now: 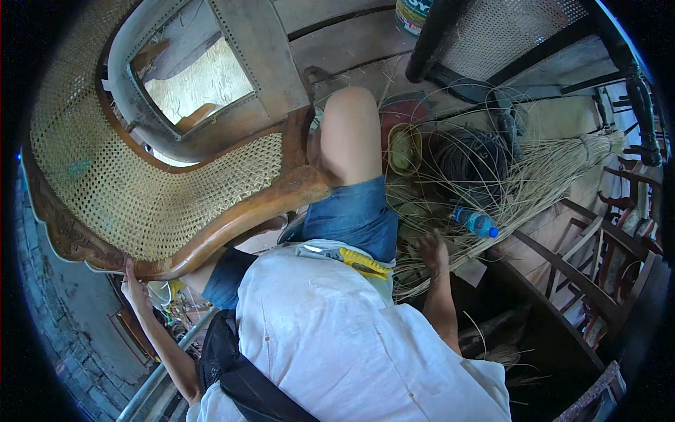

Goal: Weaving or repairing the cane/rattan seat of a wooden chair.

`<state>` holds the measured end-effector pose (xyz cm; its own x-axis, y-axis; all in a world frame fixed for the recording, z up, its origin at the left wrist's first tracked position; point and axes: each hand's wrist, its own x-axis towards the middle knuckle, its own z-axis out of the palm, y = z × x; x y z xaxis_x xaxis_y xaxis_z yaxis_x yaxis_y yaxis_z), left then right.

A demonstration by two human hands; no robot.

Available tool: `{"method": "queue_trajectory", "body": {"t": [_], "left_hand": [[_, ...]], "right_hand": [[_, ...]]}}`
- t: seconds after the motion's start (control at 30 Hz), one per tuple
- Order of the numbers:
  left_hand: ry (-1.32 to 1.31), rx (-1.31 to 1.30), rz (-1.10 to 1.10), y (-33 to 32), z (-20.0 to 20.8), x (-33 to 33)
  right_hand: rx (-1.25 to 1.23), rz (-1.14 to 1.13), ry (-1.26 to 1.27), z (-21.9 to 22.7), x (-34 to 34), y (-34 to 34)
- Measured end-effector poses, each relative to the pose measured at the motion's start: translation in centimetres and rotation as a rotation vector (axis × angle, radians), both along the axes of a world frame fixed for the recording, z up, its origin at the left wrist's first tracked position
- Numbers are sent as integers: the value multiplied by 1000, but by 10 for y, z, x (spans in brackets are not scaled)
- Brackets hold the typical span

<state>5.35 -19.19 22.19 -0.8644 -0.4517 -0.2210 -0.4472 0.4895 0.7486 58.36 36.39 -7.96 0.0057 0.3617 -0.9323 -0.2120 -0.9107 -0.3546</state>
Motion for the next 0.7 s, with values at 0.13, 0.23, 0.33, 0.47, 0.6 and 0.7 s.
{"method": "queue_trajectory", "body": {"t": [0.13,0.23,0.33,0.47,0.6,0.7], "left_hand": [[102,90,-89,27,27,18],[266,49,-207,41,15,13],[145,-135,-255,42,32,8],[243,-29,-238,39,37,2],[266,-385,-284,46,48,-26],[420,-924,-254,110,92,-42]], "right_hand": [[-195,1462,-128,-4,-3,-9],[-63,1281,-148,53,-58,-1],[759,918,-72,88,-119,21],[1718,964,48,219,-256,15],[2234,1089,-68,249,-345,-32],[2185,876,-112,247,-383,-10]]}}
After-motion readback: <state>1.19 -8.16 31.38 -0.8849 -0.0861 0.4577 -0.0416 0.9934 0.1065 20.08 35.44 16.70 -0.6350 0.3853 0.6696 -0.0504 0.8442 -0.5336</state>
